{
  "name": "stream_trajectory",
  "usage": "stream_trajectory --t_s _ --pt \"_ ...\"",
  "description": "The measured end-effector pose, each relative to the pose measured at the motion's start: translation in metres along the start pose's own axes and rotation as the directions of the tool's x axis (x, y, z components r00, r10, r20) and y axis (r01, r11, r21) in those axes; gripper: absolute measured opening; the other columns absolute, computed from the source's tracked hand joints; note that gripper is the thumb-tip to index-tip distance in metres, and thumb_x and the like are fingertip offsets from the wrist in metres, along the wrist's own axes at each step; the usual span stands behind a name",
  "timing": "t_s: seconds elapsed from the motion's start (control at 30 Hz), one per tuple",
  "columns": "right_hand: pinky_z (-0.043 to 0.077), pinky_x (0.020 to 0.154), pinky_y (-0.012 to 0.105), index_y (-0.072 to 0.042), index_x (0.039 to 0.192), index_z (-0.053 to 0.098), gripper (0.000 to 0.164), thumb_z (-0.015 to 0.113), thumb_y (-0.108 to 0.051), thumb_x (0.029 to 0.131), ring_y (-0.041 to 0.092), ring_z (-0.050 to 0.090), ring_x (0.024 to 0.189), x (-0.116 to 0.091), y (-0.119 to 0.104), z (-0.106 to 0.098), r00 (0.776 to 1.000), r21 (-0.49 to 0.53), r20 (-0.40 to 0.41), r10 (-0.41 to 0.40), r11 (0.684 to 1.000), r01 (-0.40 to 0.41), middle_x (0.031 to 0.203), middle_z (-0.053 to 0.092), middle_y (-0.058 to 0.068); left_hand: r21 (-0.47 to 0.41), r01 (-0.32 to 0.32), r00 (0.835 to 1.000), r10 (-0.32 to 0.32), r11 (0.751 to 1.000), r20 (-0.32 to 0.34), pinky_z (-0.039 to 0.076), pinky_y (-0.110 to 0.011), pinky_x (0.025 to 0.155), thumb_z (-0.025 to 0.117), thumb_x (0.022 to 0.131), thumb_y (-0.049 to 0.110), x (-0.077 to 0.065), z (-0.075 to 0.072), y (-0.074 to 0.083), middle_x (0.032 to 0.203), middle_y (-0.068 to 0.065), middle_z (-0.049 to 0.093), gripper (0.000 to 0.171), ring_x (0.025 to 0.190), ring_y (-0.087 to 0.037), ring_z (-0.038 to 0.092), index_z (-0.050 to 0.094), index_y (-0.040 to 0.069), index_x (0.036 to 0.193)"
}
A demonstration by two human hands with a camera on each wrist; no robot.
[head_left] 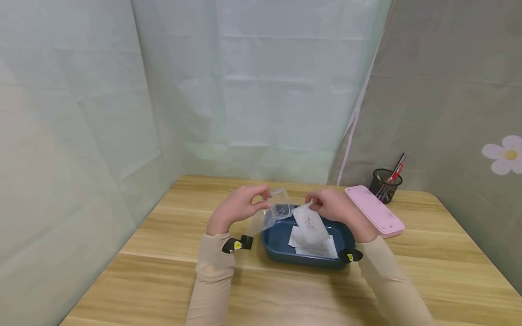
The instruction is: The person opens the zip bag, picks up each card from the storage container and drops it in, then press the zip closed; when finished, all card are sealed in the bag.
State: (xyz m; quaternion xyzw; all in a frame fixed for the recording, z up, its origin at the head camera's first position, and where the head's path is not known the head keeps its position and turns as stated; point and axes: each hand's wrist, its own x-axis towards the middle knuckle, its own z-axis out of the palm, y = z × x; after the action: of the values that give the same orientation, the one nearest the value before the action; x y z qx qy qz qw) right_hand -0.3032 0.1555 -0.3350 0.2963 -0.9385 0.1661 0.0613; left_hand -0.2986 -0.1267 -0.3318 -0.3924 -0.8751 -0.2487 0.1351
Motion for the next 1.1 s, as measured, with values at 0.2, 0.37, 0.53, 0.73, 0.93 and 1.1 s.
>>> stream_trajectory --t_s 0.2,0.37,0.53,0.73,0.93,1.1 --pt "0.048 0.063 0.029 -0.007 0.097 0.067 0.008 0.065 -0.011 0.090 0.015 0.056 0.067 -0.013 -0.003 -0.002 0.977 0.114 -0.125 0.175 0.980 -0.162 0.080 0.067 0.007 -0.027 0.016 1.000 -0.016 0.999 0.012 0.052 -0.038 0.081 0.071 0.088 0.019 0.000 0.000 -0.003 0.097 -0.003 0.071 0.015 0.093 -0.023 0.068 0.059 0.013 0.095" --pt "0.047 0.062 0.027 -0.005 0.098 0.063 0.011 0.063 -0.014 0.091 0.016 0.059 0.065 -0.021 -0.007 -0.005 0.942 0.239 -0.168 0.292 0.939 -0.248 0.081 0.068 0.010 -0.022 0.028 1.000 -0.028 0.999 0.010 0.051 -0.037 0.081 0.071 0.088 0.017 -0.003 -0.002 -0.004 0.096 -0.004 0.070 0.015 0.091 -0.020 0.066 0.059 0.013 0.095" --pt "0.047 0.069 0.030 -0.006 0.095 0.063 0.009 0.064 -0.014 0.092 0.021 0.059 0.076 -0.029 -0.012 -0.011 0.897 0.254 -0.299 0.326 0.933 -0.254 0.086 0.066 0.011 -0.016 0.044 0.999 -0.044 0.999 0.008 0.051 -0.035 0.080 0.071 0.088 0.017 -0.006 -0.003 -0.006 0.097 -0.006 0.070 0.015 0.090 -0.019 0.065 0.059 0.012 0.096" --pt "0.043 0.068 0.028 -0.005 0.094 0.066 0.008 0.067 -0.012 0.091 0.023 0.054 0.077 -0.037 -0.016 -0.015 0.863 0.246 -0.402 0.307 0.944 -0.222 0.083 0.061 0.011 0.001 0.056 0.998 -0.056 0.998 0.016 0.049 -0.033 0.078 0.071 0.088 0.019 -0.010 -0.003 -0.008 0.098 -0.006 0.071 0.017 0.087 -0.018 0.064 0.059 0.010 0.097" --pt "0.047 0.068 0.025 -0.004 0.098 0.064 0.011 0.065 -0.013 0.093 0.023 0.059 0.077 -0.042 -0.015 -0.018 0.863 0.285 -0.366 0.348 0.925 -0.252 0.088 0.067 0.014 0.020 0.057 0.998 -0.057 0.998 -0.001 0.048 -0.031 0.075 0.071 0.088 0.019 -0.011 -0.002 -0.008 0.097 -0.004 0.071 0.015 0.084 -0.016 0.064 0.059 0.015 0.094" --pt "0.048 0.062 0.022 -0.003 0.102 0.062 0.013 0.063 -0.012 0.094 0.019 0.062 0.070 -0.043 -0.012 -0.019 0.872 0.325 -0.318 0.373 0.906 -0.270 0.086 0.067 0.015 0.031 0.074 0.997 -0.074 0.997 -0.016 0.049 -0.032 0.077 0.071 0.088 0.019 -0.011 -0.002 -0.009 0.098 -0.002 0.071 0.014 0.084 -0.017 0.064 0.059 0.015 0.096"
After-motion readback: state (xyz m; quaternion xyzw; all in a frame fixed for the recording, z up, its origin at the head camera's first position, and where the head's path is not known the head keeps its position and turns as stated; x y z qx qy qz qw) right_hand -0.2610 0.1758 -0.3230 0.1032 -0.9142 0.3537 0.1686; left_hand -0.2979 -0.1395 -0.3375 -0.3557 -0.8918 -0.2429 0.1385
